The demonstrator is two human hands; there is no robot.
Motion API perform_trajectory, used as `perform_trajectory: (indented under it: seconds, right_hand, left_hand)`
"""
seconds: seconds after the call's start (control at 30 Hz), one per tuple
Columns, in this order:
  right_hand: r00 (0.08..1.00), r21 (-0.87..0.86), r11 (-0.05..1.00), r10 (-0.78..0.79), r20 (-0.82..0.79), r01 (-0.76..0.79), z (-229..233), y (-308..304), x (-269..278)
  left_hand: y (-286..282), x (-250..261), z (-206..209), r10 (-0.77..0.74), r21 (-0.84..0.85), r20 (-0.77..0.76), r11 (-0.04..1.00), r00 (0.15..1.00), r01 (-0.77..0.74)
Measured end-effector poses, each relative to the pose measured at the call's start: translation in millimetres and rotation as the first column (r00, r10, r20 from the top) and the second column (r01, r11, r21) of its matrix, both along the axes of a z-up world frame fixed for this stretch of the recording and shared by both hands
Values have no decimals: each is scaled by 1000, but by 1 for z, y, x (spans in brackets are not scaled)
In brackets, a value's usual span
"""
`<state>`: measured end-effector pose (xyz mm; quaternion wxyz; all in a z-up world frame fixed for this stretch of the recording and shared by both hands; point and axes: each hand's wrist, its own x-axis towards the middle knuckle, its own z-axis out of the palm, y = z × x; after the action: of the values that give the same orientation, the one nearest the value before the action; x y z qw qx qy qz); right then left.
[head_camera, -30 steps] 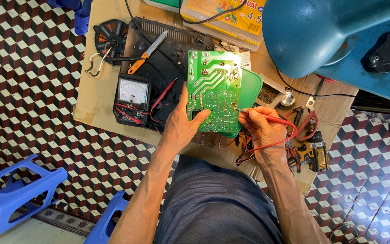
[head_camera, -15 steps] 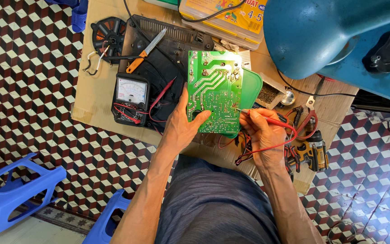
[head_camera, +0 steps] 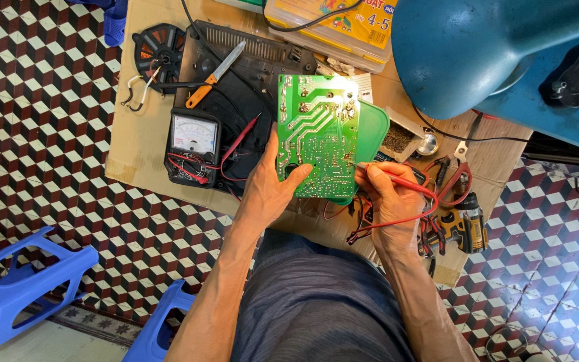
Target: The person holds a green circuit board and uses a multimeter with red and black probes to test various points on the board. They flip the board over to test the other side and continue probing different components while observing the multimeter readings.
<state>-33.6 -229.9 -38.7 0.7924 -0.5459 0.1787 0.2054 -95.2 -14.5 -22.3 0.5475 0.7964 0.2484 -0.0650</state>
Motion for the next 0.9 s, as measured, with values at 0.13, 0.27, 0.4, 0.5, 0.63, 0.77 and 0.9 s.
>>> perform_trajectory:
  seconds: [0.13, 0.27, 0.4, 0.5, 0.63, 0.77, 0.9]
  right_hand:
    - [999, 18, 999, -29, 38, 28, 3, 3, -4]
    - [998, 55, 997, -51, 25, 50, 3, 2, -6]
    - [999, 60, 997, -46, -4, 46, -2, -1, -5]
    - [1000, 56, 998, -23, 3, 23, -5, -2, -5]
    - [1000, 58, 998, -15, 5, 15, -4, -3, -4]
    - [1000, 63, 998, -29, 12, 28, -1, 0, -5]
    - [999, 66, 997, -43, 6, 43, 1, 2, -7]
  left_hand:
    - [0, 1, 0, -5, 11, -15, 1000, 1000, 5]
    - [1, 1, 2, 1, -6, -43, 1000, 999, -2]
    - [0, 2, 3, 3, 2, -36, 1000, 999, -3]
    - [1, 1, 3, 5, -1, -47, 1000, 999, -5]
    - [0, 1, 1, 4, 1, -25, 1000, 1000, -4]
    - [1, 0, 0, 5, -4, -21, 1000, 1000, -5]
    - [1, 1, 0, -3, 22, -8, 1000, 1000, 3]
